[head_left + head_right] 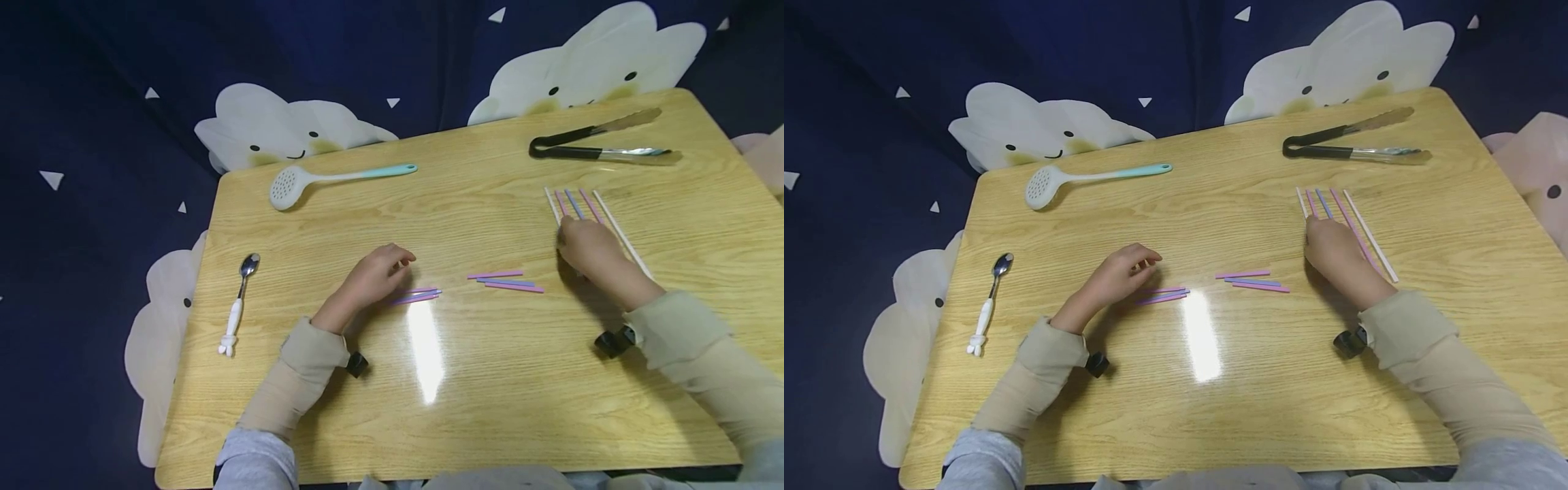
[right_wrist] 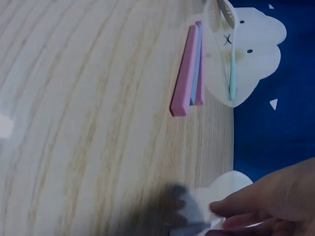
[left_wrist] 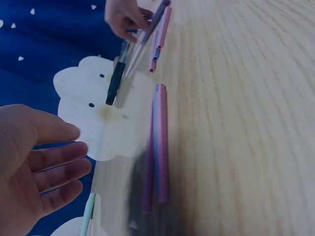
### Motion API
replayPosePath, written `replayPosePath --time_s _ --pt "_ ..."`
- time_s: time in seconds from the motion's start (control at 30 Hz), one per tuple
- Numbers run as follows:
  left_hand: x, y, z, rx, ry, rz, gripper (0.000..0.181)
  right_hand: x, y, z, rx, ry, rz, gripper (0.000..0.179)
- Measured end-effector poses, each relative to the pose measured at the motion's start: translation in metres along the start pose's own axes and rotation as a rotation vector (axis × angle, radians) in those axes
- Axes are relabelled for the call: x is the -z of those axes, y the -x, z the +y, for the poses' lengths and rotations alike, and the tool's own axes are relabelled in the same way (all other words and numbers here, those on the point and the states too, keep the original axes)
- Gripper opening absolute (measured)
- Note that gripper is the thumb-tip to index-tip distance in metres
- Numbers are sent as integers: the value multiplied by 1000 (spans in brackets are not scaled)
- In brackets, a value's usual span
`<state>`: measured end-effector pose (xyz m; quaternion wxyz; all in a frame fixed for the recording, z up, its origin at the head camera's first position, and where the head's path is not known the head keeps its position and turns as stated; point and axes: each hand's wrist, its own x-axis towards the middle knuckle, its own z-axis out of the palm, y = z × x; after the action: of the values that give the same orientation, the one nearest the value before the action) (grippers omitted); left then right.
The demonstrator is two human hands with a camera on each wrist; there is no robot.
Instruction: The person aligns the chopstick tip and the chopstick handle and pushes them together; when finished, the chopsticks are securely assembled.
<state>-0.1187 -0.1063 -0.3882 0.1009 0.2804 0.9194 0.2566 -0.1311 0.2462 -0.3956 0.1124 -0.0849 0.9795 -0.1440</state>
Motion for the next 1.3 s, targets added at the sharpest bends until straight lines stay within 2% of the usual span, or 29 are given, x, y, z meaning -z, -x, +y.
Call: replayPosePath --time_s 0.1,0.2,0.33,0.47,0.57,0.7,0.77,1.1,1.2,1.3 --pt "-4 0 -1 -33 -53 -25 19 -1 -1 -7 76 68 67 21" --pt "-8 2 -4 -69 -87 -32 17 -3 -2 -14 209 52 81 27" --pt "-14 4 -7 -124 -118 -31 12 -10 -5 -20 417 -50 65 14" --pt "-17 6 -8 -135 -150 -57 10 -18 -7 -26 551 -162 48 7" --pt "-19 7 -9 -130 -173 -68 8 -23 -9 -29 575 -190 0 7" --pt "-22 7 -11 -154 -206 -42 6 -28 -11 -33 561 -146 -73 7" --pt "-24 7 -11 -168 -228 -27 5 -30 -11 -35 567 -121 -76 7" --pt "-27 5 -11 -223 -358 34 6 -35 -11 -38 630 -36 0 10" --pt "-27 4 -11 -201 -351 33 5 -36 -11 -39 649 -15 32 11" --pt "-26 3 -11 -145 -303 12 4 -37 -11 -39 648 -15 45 10"
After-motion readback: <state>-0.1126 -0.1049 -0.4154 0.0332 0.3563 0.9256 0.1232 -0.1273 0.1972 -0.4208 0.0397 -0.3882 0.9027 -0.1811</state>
